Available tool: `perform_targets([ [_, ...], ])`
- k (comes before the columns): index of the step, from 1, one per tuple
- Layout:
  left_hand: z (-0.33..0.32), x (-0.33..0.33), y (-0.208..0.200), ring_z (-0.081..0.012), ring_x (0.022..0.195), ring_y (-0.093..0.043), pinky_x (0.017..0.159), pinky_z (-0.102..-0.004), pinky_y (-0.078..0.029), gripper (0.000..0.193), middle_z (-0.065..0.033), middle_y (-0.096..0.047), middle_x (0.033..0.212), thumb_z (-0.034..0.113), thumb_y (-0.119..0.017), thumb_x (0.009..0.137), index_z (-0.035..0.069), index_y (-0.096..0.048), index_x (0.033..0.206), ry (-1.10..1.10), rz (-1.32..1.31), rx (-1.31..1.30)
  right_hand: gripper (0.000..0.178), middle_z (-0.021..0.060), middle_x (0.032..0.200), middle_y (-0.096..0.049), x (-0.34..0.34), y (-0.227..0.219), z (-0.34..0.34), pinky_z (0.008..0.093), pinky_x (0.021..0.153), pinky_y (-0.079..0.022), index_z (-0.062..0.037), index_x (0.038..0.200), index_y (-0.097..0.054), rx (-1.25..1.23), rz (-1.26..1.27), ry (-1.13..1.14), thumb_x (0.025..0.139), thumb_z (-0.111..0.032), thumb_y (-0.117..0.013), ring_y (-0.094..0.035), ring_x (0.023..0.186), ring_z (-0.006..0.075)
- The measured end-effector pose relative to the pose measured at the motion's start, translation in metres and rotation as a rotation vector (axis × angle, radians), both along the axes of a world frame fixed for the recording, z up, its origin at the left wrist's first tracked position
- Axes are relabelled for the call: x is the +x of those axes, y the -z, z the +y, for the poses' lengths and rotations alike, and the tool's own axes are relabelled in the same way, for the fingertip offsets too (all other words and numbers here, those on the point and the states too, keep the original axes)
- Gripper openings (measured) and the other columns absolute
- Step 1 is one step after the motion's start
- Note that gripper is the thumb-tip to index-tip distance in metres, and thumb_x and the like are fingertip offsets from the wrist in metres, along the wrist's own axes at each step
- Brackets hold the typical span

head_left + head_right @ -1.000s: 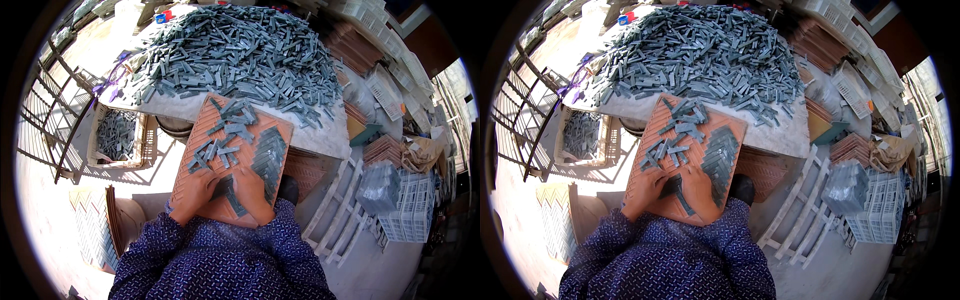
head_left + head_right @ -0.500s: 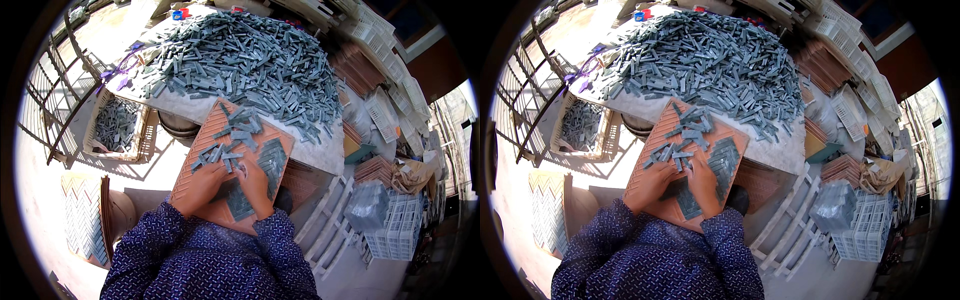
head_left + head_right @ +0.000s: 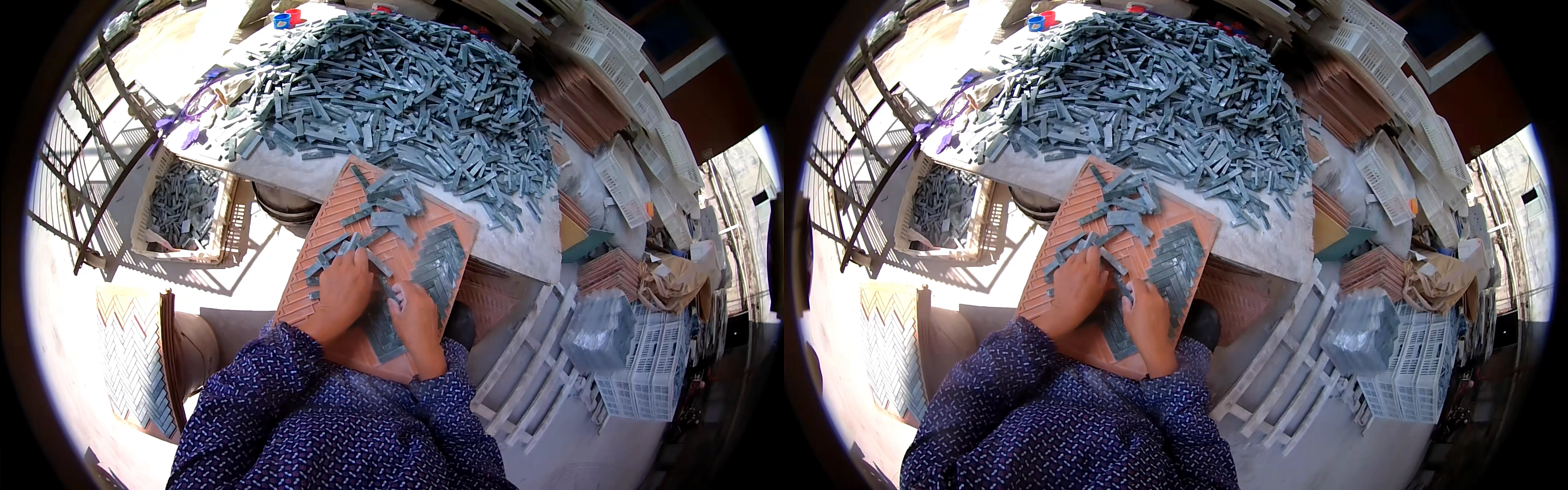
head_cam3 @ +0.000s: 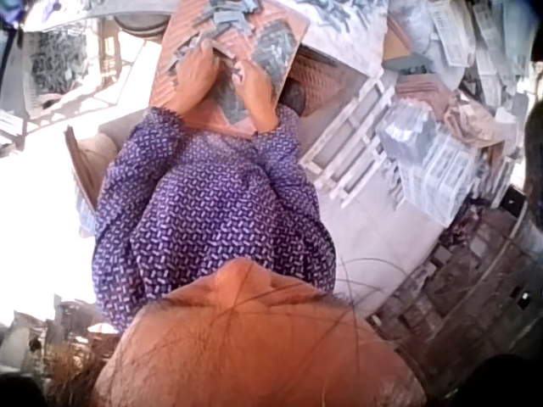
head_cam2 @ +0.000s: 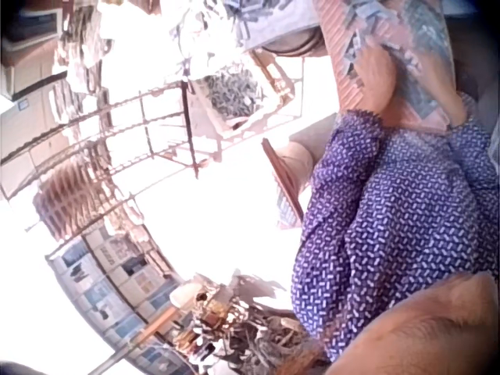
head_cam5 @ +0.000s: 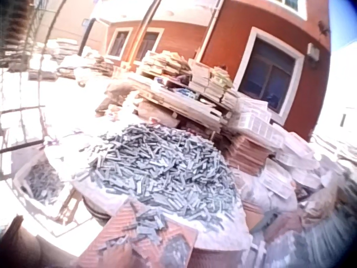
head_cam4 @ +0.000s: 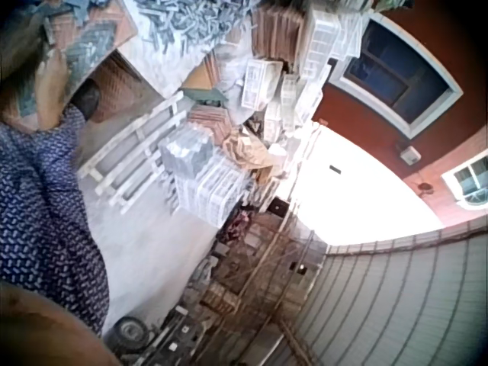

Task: The person arranges small gray rectangular tiles onto a square board in a herringbone pattern. They pick tiles from a large pile on a table, place them one by one, and adjust their positions to complete the pattern.

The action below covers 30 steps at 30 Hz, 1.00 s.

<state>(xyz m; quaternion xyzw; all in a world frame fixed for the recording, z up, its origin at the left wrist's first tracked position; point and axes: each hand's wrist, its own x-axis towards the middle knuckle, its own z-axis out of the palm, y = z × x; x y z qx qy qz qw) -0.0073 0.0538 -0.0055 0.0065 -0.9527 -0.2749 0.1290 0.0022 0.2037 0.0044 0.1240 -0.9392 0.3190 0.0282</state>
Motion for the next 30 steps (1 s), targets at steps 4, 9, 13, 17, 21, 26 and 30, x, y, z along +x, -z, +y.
perform_targets([
  [4,-0.006,0.005,0.005,-0.0333,0.08,-0.061,0.064,-0.0426,-0.05,0.021,-0.0146,-0.06,0.088,0.008,-0.059,0.078,0.003,-0.051,0.097,0.009,0.048,0.071,0.023,0.0172,0.086,-0.063,0.002,-0.001,0.002,0.0422,0.069,-0.05,-0.0016,0.094,-0.062,0.023,-0.069,-0.024,0.074,-0.005,-0.071,-0.063,0.078,0.035],
  [9,-0.028,0.022,0.016,-0.0367,0.077,-0.058,0.067,-0.0451,-0.048,0.022,-0.0168,-0.059,0.087,0.004,-0.057,0.079,0.001,-0.053,0.1,0.121,0.136,0.182,0.031,0.0158,0.096,-0.061,-0.008,-0.009,0.004,0.0411,0.075,-0.049,-0.0044,0.105,-0.062,-0.081,0.03,-0.159,0.075,-0.002,-0.068,-0.061,0.087,0.0357],
  [13,-0.035,0.044,-0.004,-0.0388,0.084,-0.059,0.071,-0.0438,-0.048,0.023,-0.0182,-0.059,0.092,0.001,-0.061,0.078,0.002,-0.057,0.1,0.162,-0.027,0.172,0.042,0.0149,0.106,-0.059,-0.021,-0.004,0.009,0.0397,0.082,-0.048,-0.0077,0.116,-0.06,-0.04,-0.034,-0.343,0.075,0.0,-0.067,-0.058,0.097,0.0355],
  [17,-0.033,0.044,0.006,-0.0361,0.078,-0.058,0.066,-0.0445,-0.048,0.015,-0.0157,-0.057,0.085,0.002,-0.057,0.079,0.001,-0.056,0.094,0.211,0.081,0.161,0.046,0.0153,0.105,-0.058,-0.028,-0.006,0.011,0.0403,0.083,-0.048,-0.0082,0.119,-0.058,0.009,-0.085,-0.388,0.075,0.0,-0.067,-0.057,0.098,0.0353],
  [21,-0.03,0.044,0.007,-0.0341,0.08,-0.058,0.068,-0.0432,-0.048,0.014,-0.0144,-0.057,0.085,0.004,-0.058,0.08,0.002,-0.057,0.093,0.24,0.082,0.122,0.046,0.0152,0.102,-0.058,-0.025,-0.004,0.017,0.0405,0.081,-0.048,-0.0075,0.12,-0.057,-0.035,-0.104,-0.369,0.076,-0.001,-0.066,-0.058,0.095,0.035],
  [26,-0.029,0.045,0.009,-0.0333,0.081,-0.058,0.069,-0.042,-0.048,0.014,-0.0138,-0.057,0.085,0.006,-0.059,0.08,0.003,-0.057,0.094,0.266,0.105,0.099,0.036,0.0122,0.1,-0.059,-0.013,-0.006,0.018,0.0389,0.076,-0.049,-0.0086,0.115,-0.06,-0.155,-0.055,-0.21,0.08,-0.004,-0.065,-0.06,0.085,0.0333],
  [30,-0.028,0.044,0.016,-0.0331,0.084,-0.059,0.07,-0.0413,-0.049,0.017,-0.0137,-0.059,0.088,0.005,-0.058,0.081,0.002,-0.058,0.098,0.281,0.065,0.094,0.022,0.0129,0.097,-0.057,-0.013,-0.003,0.005,0.0392,0.073,-0.05,-0.0077,0.103,-0.062,-0.152,0.051,-0.278,0.081,-0.004,-0.062,-0.059,0.085,0.0331],
])
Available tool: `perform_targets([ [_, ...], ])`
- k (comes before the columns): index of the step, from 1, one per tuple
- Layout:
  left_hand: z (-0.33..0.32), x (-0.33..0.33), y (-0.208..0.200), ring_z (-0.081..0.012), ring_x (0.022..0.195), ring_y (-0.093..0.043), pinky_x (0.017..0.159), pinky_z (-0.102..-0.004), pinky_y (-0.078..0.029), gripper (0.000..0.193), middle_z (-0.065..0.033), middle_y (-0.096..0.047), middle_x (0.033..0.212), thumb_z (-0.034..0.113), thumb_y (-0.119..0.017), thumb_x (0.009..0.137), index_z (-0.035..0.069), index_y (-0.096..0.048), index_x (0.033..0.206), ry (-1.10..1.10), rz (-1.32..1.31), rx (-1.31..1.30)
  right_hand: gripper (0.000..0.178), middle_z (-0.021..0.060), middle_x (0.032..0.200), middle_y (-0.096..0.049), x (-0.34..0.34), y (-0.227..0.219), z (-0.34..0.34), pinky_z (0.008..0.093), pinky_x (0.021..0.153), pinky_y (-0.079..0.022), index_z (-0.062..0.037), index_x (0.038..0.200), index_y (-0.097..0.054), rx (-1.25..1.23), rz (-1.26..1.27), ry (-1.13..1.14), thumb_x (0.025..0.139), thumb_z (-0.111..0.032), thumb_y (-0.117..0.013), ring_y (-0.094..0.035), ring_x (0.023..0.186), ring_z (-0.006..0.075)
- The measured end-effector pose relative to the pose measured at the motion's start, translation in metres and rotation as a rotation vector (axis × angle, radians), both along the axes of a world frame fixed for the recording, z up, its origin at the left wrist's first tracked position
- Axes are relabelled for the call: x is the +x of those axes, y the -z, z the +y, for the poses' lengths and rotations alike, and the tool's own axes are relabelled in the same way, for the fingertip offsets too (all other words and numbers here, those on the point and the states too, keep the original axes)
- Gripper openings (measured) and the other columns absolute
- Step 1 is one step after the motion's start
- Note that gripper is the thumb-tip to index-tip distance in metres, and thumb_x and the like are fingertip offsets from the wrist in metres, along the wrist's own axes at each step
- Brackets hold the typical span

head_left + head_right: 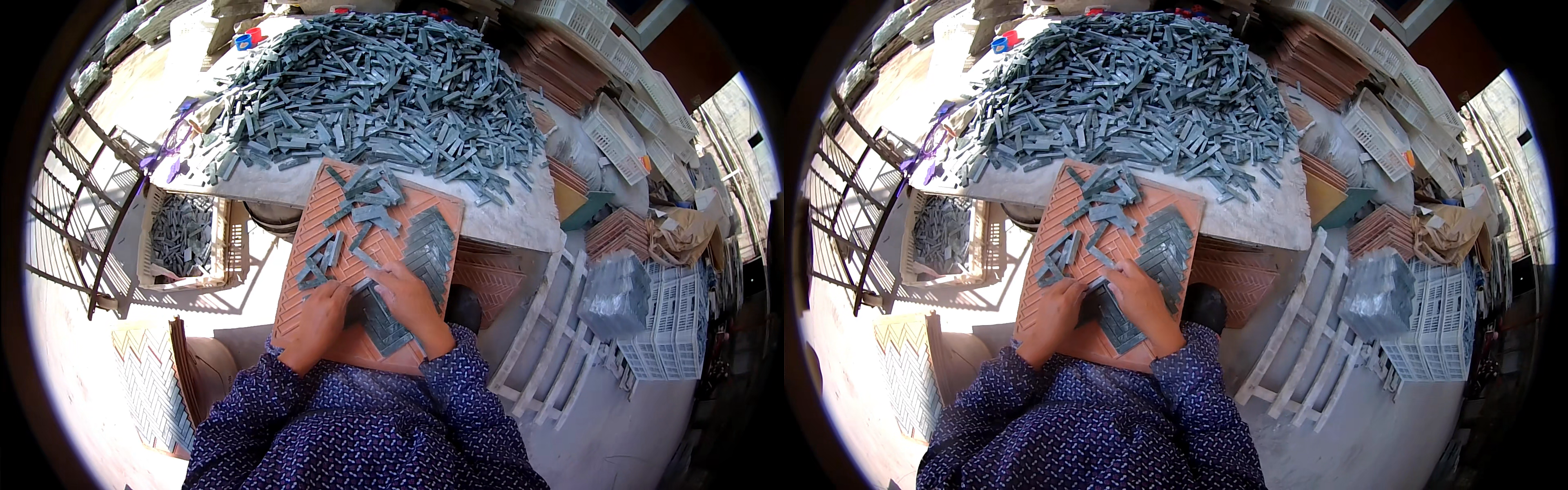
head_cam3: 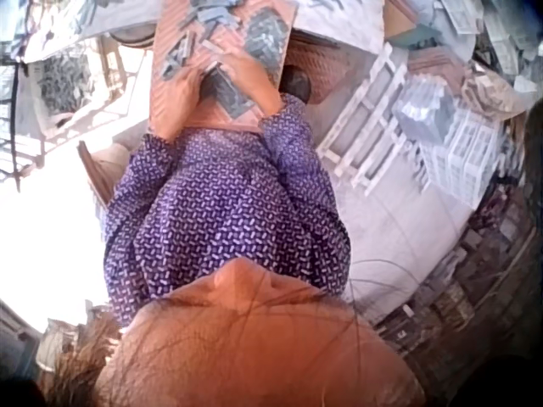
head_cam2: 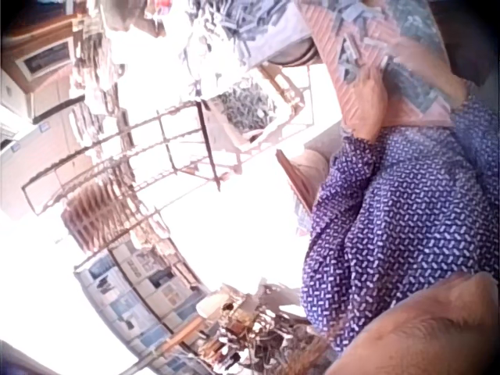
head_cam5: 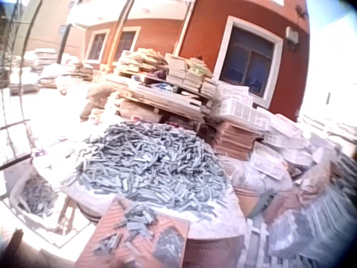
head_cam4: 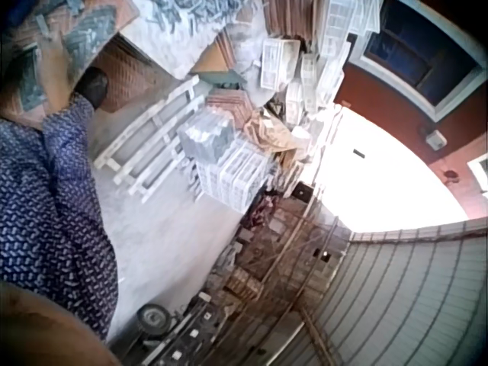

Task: The person arranges small gray rectangular tiles onto a square board in a herringbone pattern. They pick tiles from a large pile on a table, place them one by one, and adjust their positions to complete the pattern.

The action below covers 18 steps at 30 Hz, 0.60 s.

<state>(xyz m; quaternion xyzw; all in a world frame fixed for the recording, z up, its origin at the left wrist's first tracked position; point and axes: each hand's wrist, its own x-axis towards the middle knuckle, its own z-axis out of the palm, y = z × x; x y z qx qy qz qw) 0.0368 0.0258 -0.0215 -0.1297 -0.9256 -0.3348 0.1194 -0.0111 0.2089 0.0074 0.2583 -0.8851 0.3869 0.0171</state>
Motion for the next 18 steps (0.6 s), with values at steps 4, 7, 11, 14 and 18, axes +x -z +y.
perform_targets([
  [4,-0.002,0.0,-0.006,-0.0333,0.084,-0.061,0.072,-0.041,-0.049,0.02,-0.013,-0.061,0.09,0.003,-0.06,0.081,0.003,-0.062,0.1,0.004,-0.009,0.011,0.011,0.0132,0.091,-0.054,-0.013,0.007,-0.011,0.0396,0.072,-0.049,-0.0048,0.089,-0.061,0.034,0.157,-0.164,0.078,-0.005,-0.061,-0.057,0.088,0.0319],
  [7,-0.009,0.003,-0.006,-0.0323,0.085,-0.061,0.073,-0.0399,-0.05,0.021,-0.0125,-0.062,0.094,0.003,-0.059,0.081,0.003,-0.063,0.102,-0.029,0.001,0.034,0.011,0.01,0.09,-0.055,-0.022,0.011,-0.011,0.0381,0.075,-0.048,-0.0048,0.088,-0.062,0.074,0.225,-0.198,0.077,-0.005,-0.063,-0.055,0.094,0.0293],
  [11,-0.017,0.003,-0.007,-0.0311,0.087,-0.061,0.074,-0.0387,-0.05,0.022,-0.012,-0.061,0.097,0.004,-0.057,0.081,0.004,-0.063,0.102,-0.007,-0.051,-0.013,0.01,0.0106,0.088,-0.056,-0.027,0.016,-0.013,0.0393,0.075,-0.047,-0.0036,0.085,-0.061,0.062,0.191,-0.215,0.076,-0.006,-0.064,-0.056,0.089,0.0306],
  [14,-0.018,0.003,0.0,-0.0305,0.087,-0.061,0.074,-0.0384,-0.05,0.023,-0.0117,-0.06,0.095,0.003,-0.057,0.078,0.004,-0.063,0.101,0.003,0.005,-0.086,0.01,0.011,0.087,-0.057,-0.029,0.016,-0.014,0.0397,0.075,-0.047,-0.0039,0.086,-0.061,0.038,0.164,-0.232,0.077,-0.008,-0.063,-0.056,0.088,0.0311],
  [18,-0.016,0.001,0.003,-0.0292,0.087,-0.06,0.074,-0.0374,-0.05,0.024,-0.0105,-0.058,0.092,0.001,-0.055,0.074,0.003,-0.061,0.098,0.045,0.02,-0.128,0.01,0.0116,0.09,-0.059,-0.037,0.014,-0.011,0.0405,0.075,-0.048,-0.0044,0.089,-0.061,-0.028,0.085,-0.136,0.08,-0.009,-0.062,-0.057,0.089,0.0324],
])
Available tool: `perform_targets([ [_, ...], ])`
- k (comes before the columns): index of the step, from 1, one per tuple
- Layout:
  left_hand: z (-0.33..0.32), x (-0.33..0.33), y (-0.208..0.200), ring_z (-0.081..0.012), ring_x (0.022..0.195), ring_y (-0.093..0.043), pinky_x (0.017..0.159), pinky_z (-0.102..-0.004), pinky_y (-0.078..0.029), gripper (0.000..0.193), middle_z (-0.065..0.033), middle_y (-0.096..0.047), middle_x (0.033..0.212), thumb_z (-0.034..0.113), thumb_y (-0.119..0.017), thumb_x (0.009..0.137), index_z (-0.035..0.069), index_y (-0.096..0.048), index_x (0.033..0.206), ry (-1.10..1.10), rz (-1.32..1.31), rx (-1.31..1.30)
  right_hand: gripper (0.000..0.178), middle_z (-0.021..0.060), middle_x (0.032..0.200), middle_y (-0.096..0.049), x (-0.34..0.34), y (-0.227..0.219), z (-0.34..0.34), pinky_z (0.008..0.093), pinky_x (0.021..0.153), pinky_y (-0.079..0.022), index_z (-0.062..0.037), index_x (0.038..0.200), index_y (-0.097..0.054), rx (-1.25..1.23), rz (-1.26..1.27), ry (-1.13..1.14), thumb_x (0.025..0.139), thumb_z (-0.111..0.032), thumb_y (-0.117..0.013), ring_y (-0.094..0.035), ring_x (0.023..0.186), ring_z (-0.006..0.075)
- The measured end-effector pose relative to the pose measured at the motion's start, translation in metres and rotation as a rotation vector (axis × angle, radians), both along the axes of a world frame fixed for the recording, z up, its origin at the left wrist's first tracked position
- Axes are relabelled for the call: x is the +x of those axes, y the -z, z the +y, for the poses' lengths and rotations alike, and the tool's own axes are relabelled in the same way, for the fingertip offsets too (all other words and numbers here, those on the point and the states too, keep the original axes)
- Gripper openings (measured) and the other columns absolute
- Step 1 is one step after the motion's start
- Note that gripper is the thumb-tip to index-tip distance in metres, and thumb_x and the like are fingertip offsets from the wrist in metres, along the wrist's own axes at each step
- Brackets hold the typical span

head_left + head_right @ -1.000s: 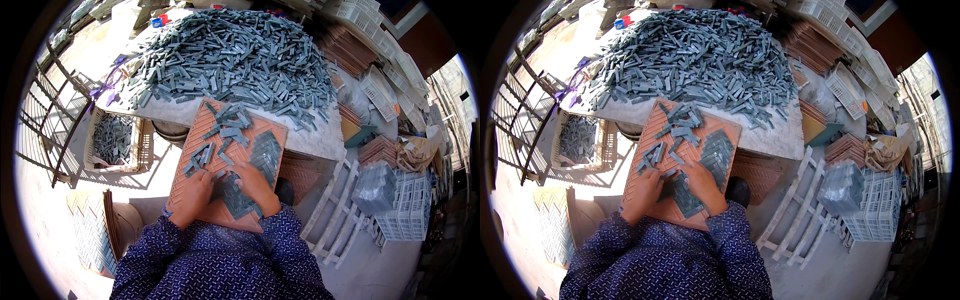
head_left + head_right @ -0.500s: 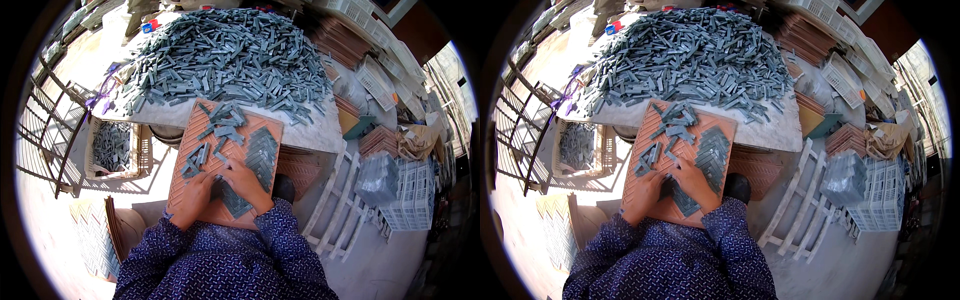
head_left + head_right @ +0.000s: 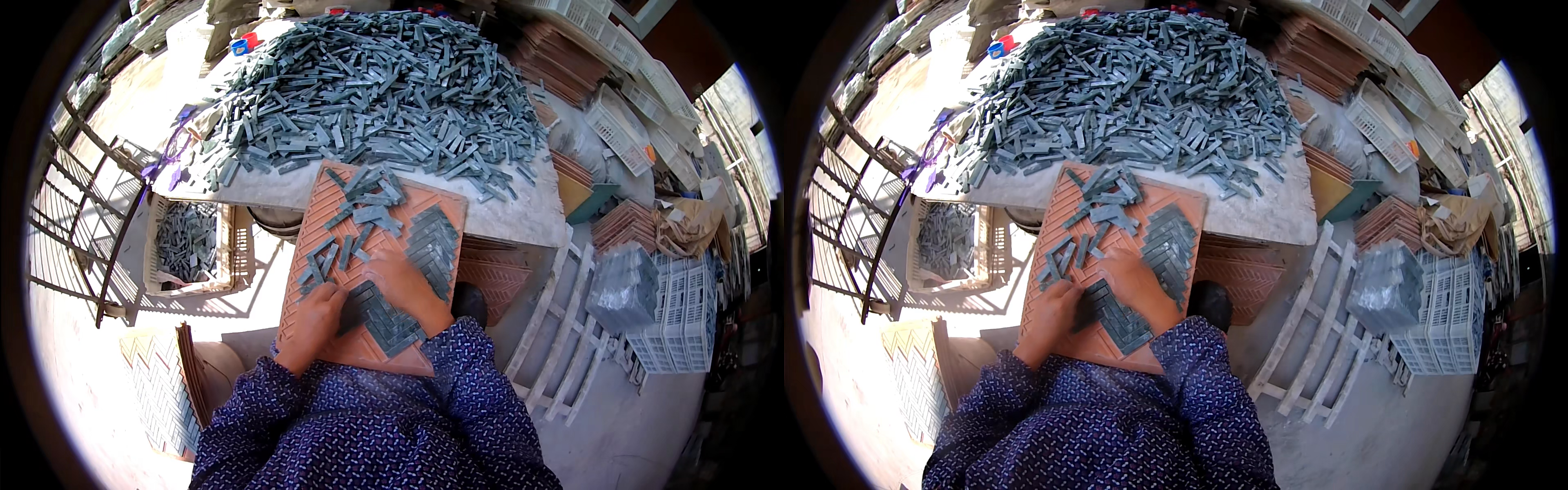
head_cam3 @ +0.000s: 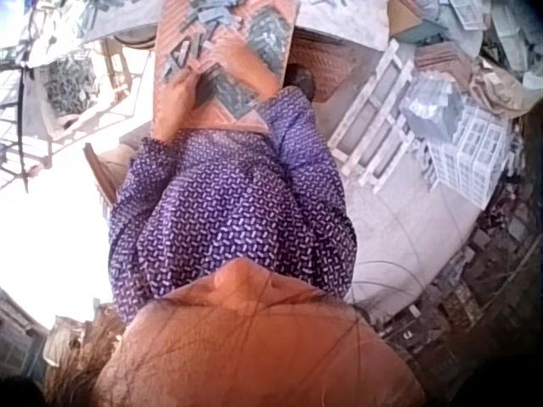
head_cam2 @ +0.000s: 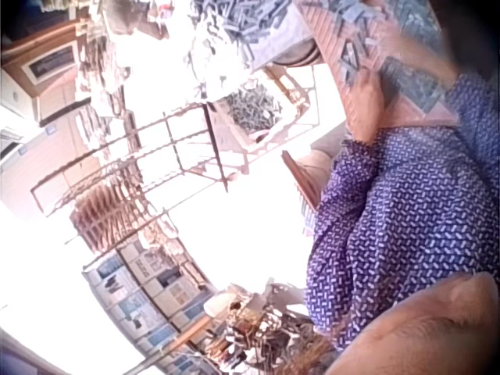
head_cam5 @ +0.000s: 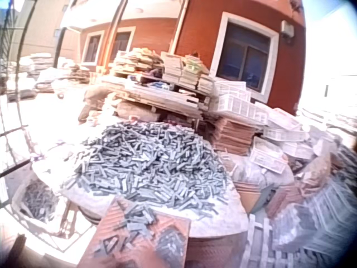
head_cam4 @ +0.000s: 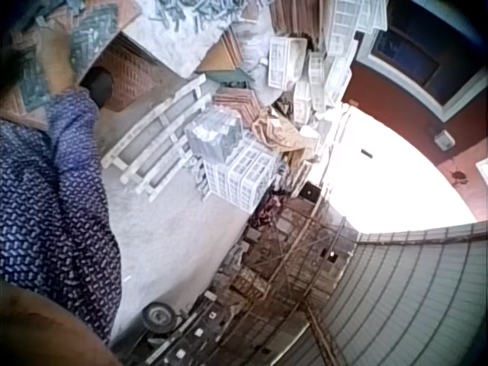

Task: The person arranges small gray rectangular tiles onto a square board in a herringbone pattern. They pick tiles from a large pile on a table, place them one by one, and adjust their positions to complete the pattern.

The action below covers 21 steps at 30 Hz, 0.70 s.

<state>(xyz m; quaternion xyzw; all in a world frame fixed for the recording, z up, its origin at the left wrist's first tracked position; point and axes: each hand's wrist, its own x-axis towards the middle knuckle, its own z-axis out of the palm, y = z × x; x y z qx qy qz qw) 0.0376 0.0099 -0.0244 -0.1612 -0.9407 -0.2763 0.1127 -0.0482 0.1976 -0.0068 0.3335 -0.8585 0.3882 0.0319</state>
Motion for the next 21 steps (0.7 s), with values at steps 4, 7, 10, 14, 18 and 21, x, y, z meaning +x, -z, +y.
perform_targets([
  [4,0.005,0.003,-0.003,-0.0293,0.091,-0.058,0.077,-0.037,-0.049,0.025,-0.0111,-0.056,0.094,0.0,-0.053,0.075,0.002,-0.059,0.099,0.017,-0.032,-0.053,0.015,0.0126,0.094,-0.061,-0.007,-0.011,0.001,0.0432,0.075,-0.049,-0.0065,0.095,-0.06,0.03,0.017,0.138,0.081,-0.011,-0.065,-0.06,0.093,0.0341],
  [7,0.006,0.0,-0.005,-0.03,0.091,-0.057,0.078,-0.0374,-0.048,0.025,-0.0122,-0.056,0.097,0.0,-0.052,0.075,0.002,-0.057,0.1,0.041,-0.072,-0.034,0.024,0.0136,0.095,-0.061,-0.005,-0.012,-0.007,0.0434,0.076,-0.05,-0.0073,0.101,-0.058,0.099,-0.012,0.161,0.078,-0.011,-0.067,-0.059,0.095,0.0359],
  [10,0.004,0.0,-0.003,-0.0306,0.089,-0.057,0.076,-0.0377,-0.048,0.024,-0.0127,-0.055,0.094,-0.001,-0.052,0.075,0.002,-0.057,0.099,0.02,-0.044,0.044,0.03,0.015,0.095,-0.061,-0.006,-0.008,-0.014,0.044,0.074,-0.049,-0.0073,0.104,-0.056,0.115,0.036,0.179,0.077,-0.009,-0.068,-0.059,0.095,0.0375],
  [14,0.005,0.001,-0.008,-0.0317,0.086,-0.057,0.074,-0.0385,-0.048,0.022,-0.0135,-0.055,0.09,0.0,-0.052,0.077,0.0,-0.058,0.098,0.011,-0.064,0.146,0.034,0.0165,0.09,-0.062,-0.005,-0.014,-0.004,0.0417,0.071,-0.049,-0.0055,0.111,-0.056,-0.001,-0.21,0.257,0.079,-0.007,-0.066,-0.061,0.087,0.0357],
  [18,0.005,-0.002,-0.008,-0.0319,0.085,-0.059,0.074,-0.0382,-0.049,0.019,-0.0139,-0.057,0.088,0.001,-0.054,0.08,-0.001,-0.061,0.098,0.033,-0.065,0.111,0.033,0.0169,0.085,-0.063,-0.011,-0.02,0.012,0.0376,0.069,-0.05,-0.0043,0.113,-0.059,0.017,-0.261,0.181,0.08,-0.006,-0.063,-0.063,0.076,0.0311],
  [21,0.005,-0.003,-0.005,-0.0313,0.086,-0.059,0.075,-0.0379,-0.049,0.019,-0.0135,-0.057,0.089,0.001,-0.055,0.08,-0.001,-0.062,0.098,0.031,-0.068,0.093,0.029,0.0158,0.089,-0.064,-0.018,-0.02,0.015,0.037,0.072,-0.049,-0.0033,0.109,-0.062,0.065,-0.228,0.065,0.08,-0.004,-0.062,-0.063,0.08,0.0316],
])
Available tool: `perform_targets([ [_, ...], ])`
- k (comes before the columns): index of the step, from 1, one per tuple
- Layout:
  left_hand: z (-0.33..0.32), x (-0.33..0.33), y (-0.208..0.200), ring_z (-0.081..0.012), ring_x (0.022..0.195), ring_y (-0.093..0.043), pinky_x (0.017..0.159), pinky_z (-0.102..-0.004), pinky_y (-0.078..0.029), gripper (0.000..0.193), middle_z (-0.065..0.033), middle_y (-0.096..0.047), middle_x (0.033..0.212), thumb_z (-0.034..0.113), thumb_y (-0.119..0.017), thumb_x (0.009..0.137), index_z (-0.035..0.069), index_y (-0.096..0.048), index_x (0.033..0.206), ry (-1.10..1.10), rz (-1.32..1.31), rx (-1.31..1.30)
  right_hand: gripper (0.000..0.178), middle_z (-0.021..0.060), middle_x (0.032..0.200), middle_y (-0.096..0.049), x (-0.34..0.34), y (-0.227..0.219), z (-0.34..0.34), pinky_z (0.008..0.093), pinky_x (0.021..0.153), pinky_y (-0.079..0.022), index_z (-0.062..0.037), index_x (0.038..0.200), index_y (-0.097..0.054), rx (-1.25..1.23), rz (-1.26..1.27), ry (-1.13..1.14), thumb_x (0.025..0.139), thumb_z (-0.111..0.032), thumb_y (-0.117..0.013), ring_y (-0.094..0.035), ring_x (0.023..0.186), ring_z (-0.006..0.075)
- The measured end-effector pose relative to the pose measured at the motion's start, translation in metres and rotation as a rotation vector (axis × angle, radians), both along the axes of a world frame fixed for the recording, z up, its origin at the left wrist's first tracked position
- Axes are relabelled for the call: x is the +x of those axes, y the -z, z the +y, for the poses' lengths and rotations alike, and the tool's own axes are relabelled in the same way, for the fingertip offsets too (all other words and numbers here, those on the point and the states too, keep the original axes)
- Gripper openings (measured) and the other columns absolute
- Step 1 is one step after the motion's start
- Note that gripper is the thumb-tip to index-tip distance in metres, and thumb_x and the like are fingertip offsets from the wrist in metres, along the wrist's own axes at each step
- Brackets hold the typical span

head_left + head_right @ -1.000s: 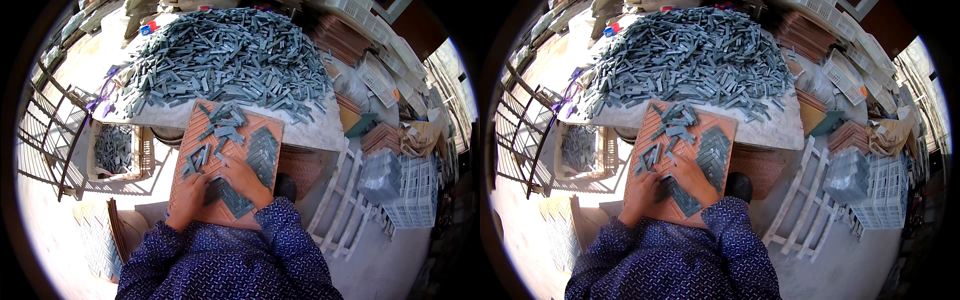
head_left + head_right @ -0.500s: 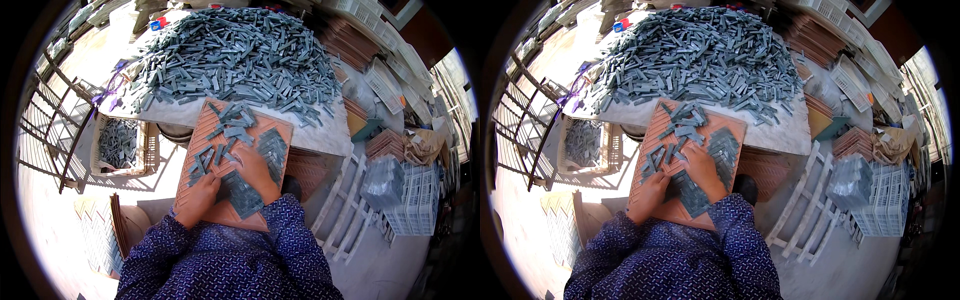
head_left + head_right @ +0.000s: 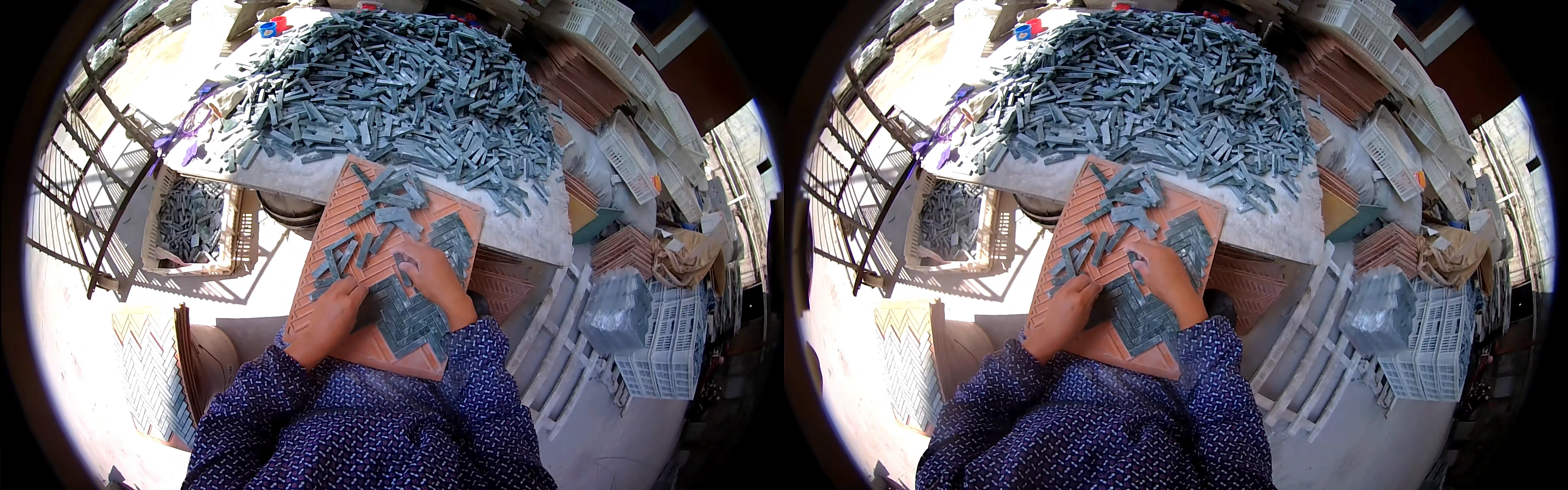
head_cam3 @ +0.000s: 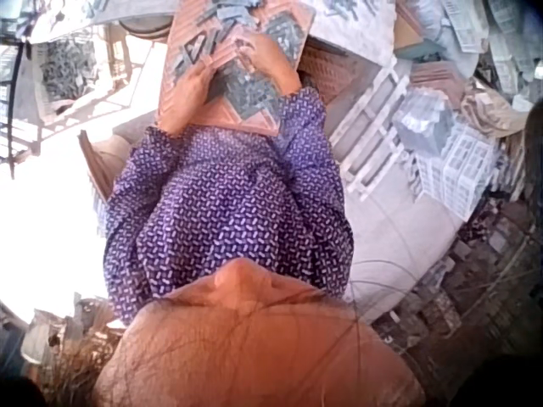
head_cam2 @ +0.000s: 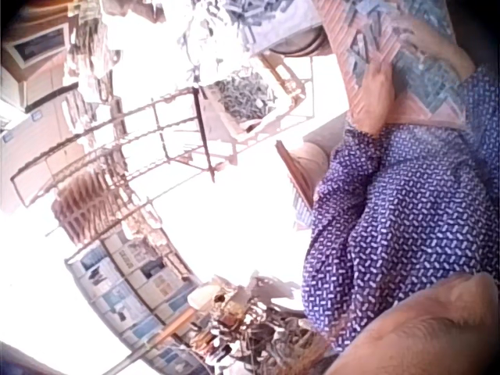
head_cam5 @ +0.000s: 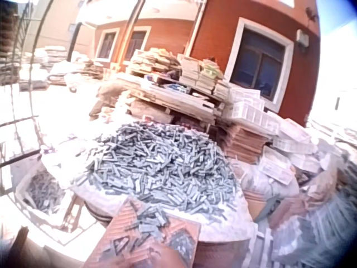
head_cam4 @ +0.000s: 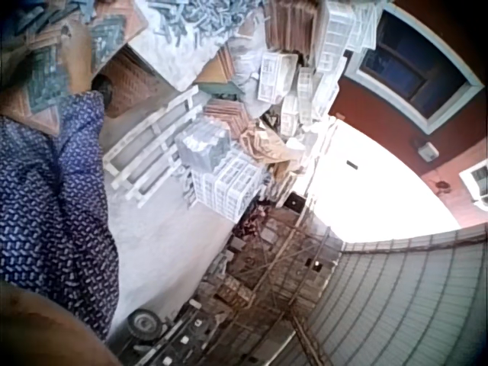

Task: The person arranges small gray rectangular tiles onto a square board in a herringbone pattern. They pick tiles from a large pile on a table, place them one by one, and adjust their positions to complete the pattern.

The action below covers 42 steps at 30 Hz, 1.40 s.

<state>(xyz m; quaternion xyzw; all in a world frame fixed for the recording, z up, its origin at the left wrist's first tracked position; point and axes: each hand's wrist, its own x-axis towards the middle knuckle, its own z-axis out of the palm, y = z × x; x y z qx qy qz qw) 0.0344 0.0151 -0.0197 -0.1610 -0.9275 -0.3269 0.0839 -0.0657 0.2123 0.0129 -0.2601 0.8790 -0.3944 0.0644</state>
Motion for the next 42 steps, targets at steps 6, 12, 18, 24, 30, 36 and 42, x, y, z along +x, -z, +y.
perform_targets([
  [6,0.0,0.003,0.0,-0.0308,0.087,-0.059,0.076,-0.0375,-0.049,0.021,-0.0121,-0.058,0.091,0.003,-0.06,0.081,0.0,-0.063,0.101,-0.011,0.033,0.045,0.027,0.014,0.098,-0.063,-0.01,0.004,0.003,0.038,0.077,-0.048,-0.0037,0.106,-0.064,0.09,0.099,-0.172,0.078,-0.002,-0.063,-0.061,0.089,0.0321],
  [12,0.002,0.003,-0.004,-0.0294,0.087,-0.059,0.076,-0.0368,-0.05,0.024,-0.0117,-0.058,0.093,0.002,-0.062,0.079,-0.001,-0.064,0.104,-0.034,-0.004,0.024,0.025,0.0163,0.094,-0.062,-0.005,0.0,0.009,0.0422,0.078,-0.047,-0.0028,0.101,-0.064,0.109,-0.026,-0.163,0.076,-0.004,-0.065,-0.058,0.089,0.0362],
  [18,0.001,0.0,-0.003,-0.0291,0.087,-0.06,0.074,-0.0362,-0.05,0.024,-0.0116,-0.059,0.091,0.002,-0.063,0.079,-0.001,-0.065,0.102,-0.015,-0.026,0.007,0.025,0.0161,0.092,-0.064,-0.007,0.001,0.007,0.0408,0.074,-0.048,-0.0029,0.101,-0.064,0.145,0.001,-0.161,0.076,-0.006,-0.066,-0.061,0.084,0.0338],
  [24,0.002,0.0,-0.007,-0.0299,0.085,-0.06,0.074,-0.037,-0.05,0.023,-0.0116,-0.059,0.09,0.003,-0.065,0.077,0.0,-0.065,0.1,-0.044,-0.026,0.06,0.032,0.0154,0.094,-0.065,-0.005,0.001,0.008,0.0391,0.072,-0.049,-0.0037,0.107,-0.064,0.184,0.04,-0.19,0.075,-0.005,-0.068,-0.063,0.081,0.0318],
  [30,0.003,-0.004,-0.012,-0.0312,0.084,-0.06,0.072,-0.0383,-0.05,0.019,-0.0124,-0.058,0.087,0.003,-0.063,0.077,0.001,-0.063,0.096,-0.059,0.012,0.126,0.032,0.0145,0.093,-0.065,0.003,0.002,0.013,0.0387,0.074,-0.049,-0.0036,0.106,-0.063,0.079,0.109,-0.16,0.075,-0.003,-0.068,-0.062,0.082,0.0315],
  [36,-0.001,-0.002,-0.012,-0.0313,0.079,-0.06,0.068,-0.0393,-0.05,0.015,-0.0121,-0.059,0.084,0.003,-0.063,0.078,0.002,-0.064,0.093,-0.079,0.051,0.211,0.01,0.0146,0.083,-0.06,0.012,0.004,0.021,0.0428,0.072,-0.046,-0.0028,0.088,-0.06,0.062,0.131,-0.143,0.078,-0.003,-0.062,-0.057,0.082,0.0353],
  [42,0.0,-0.003,-0.006,-0.031,0.078,-0.061,0.067,-0.04,-0.05,0.011,-0.0116,-0.059,0.082,0.005,-0.063,0.081,0.003,-0.064,0.091,-0.118,0.07,0.193,0.013,0.0133,0.086,-0.063,0.01,0.011,0.022,0.0403,0.075,-0.047,-0.0042,0.092,-0.063,0.051,0.206,-0.185,0.079,-0.004,-0.063,-0.059,0.083,0.0325],
])
